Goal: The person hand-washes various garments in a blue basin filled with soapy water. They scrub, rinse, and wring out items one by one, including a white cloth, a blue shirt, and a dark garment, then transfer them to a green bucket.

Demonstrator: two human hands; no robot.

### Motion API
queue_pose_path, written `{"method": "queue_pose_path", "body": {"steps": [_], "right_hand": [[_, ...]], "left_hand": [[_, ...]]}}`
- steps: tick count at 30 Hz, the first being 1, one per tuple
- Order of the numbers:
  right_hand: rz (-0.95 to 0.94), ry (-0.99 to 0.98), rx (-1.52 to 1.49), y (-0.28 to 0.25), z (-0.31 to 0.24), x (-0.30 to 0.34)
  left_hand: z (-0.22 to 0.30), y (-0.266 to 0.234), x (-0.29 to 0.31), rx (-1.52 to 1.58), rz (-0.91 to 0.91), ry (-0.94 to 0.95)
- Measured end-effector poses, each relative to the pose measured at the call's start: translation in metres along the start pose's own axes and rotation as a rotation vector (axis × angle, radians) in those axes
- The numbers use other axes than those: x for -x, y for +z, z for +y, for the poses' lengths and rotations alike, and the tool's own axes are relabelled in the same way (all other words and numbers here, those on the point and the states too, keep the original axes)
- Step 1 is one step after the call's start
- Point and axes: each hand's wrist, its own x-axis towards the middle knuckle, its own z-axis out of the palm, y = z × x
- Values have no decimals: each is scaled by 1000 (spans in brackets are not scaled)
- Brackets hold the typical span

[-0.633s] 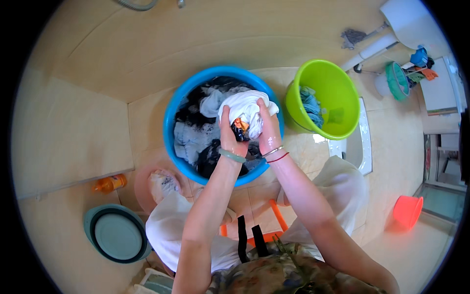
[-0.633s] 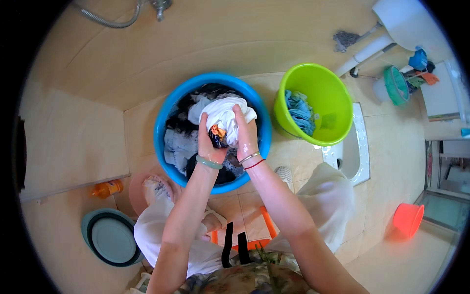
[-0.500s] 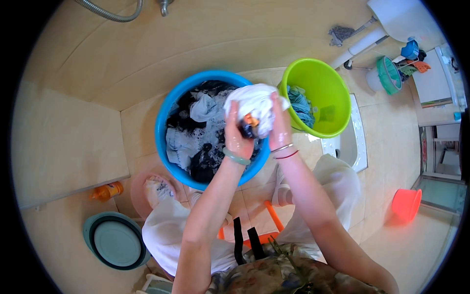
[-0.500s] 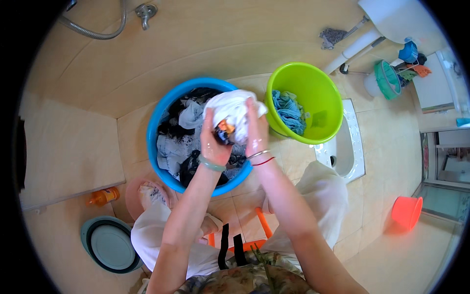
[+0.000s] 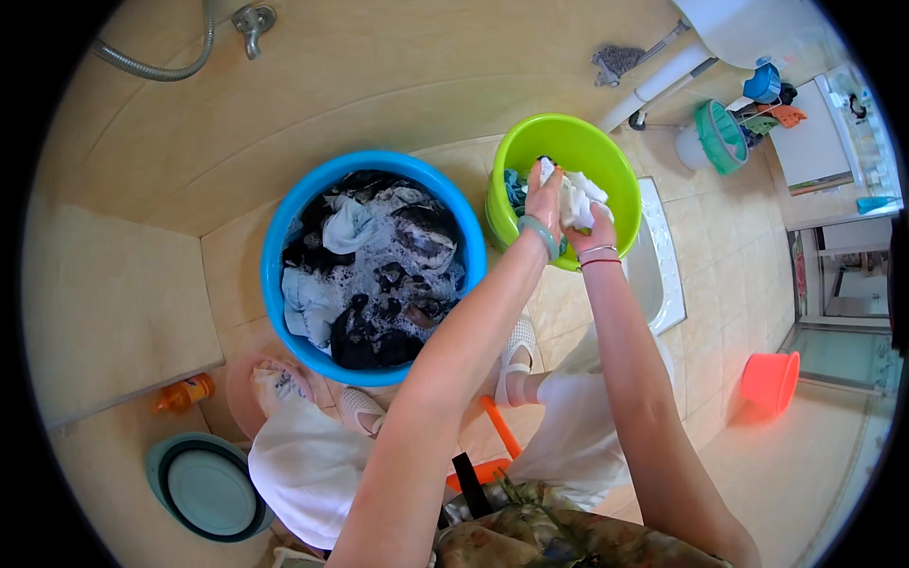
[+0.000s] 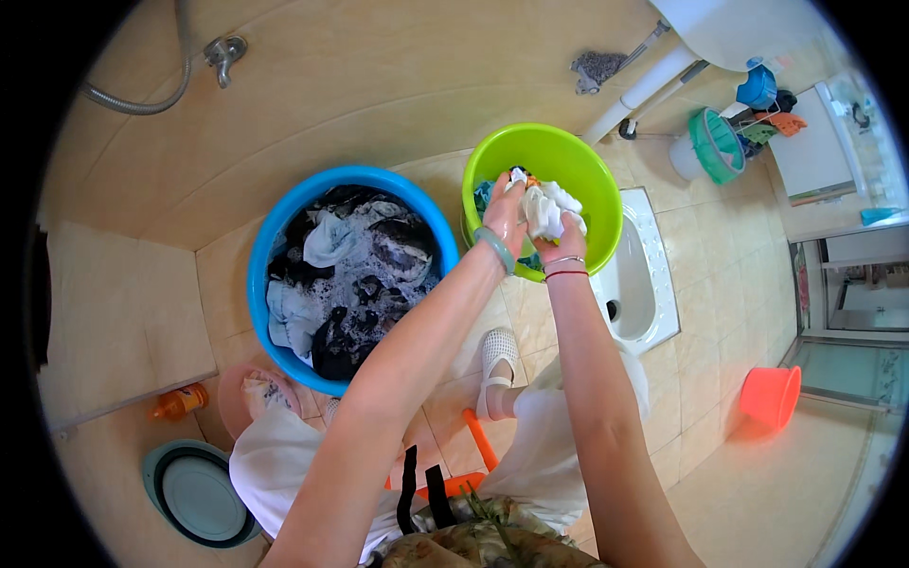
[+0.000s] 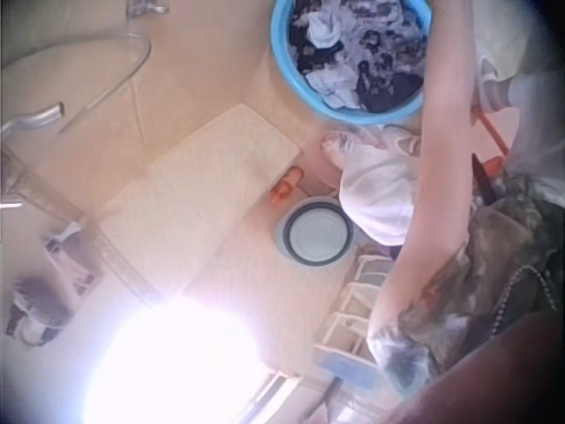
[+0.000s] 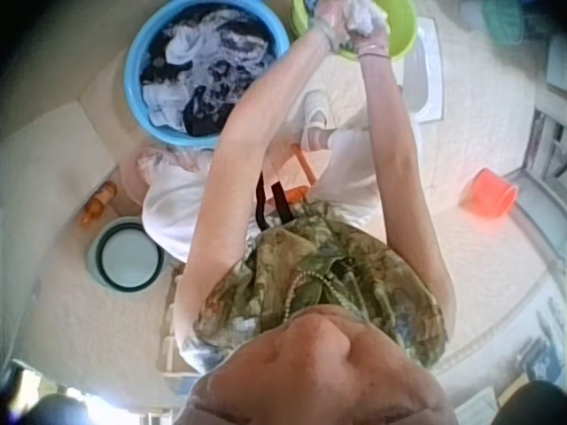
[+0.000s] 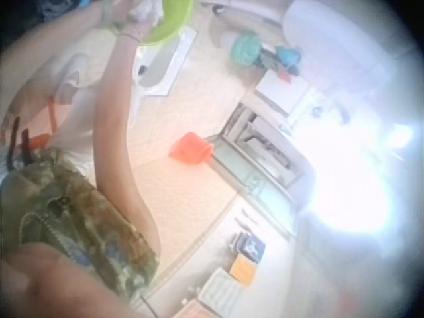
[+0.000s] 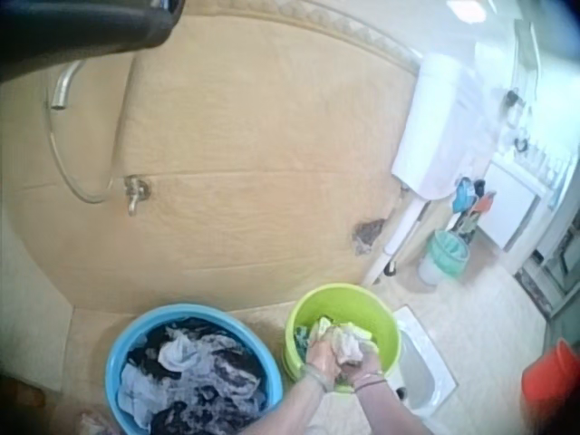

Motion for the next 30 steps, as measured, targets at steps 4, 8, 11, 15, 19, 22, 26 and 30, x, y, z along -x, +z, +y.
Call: {"method": "queue_pose_path", "body": {"steps": [4, 8, 11, 15, 19, 22, 26, 30], "right_hand": [[-328, -40, 26, -10, 6, -29], [59, 101, 485, 50, 23, 31], [77, -568, 815, 34, 5, 20], [-364, -841, 997, 50, 66, 57], [-794, -526, 1263, 80, 168, 101], [-844, -791, 1869, 67, 220, 81], [-819, -672, 2345, 41, 250, 76], [-806, -472, 2376, 19, 266, 48]], "left_hand": [[-18, -3, -30, -155, -29, 56], [-13, -56, -38, -456, 42, 312], [-4, -46, -14, -315, 27, 301], [66, -139, 6, -988, 331, 874], [151, -256, 21, -1668, 771, 680], [178, -303, 38, -1908, 591, 219], [158, -358, 66, -2240, 387, 15], [133, -371, 63, -2403, 420, -92]]}}
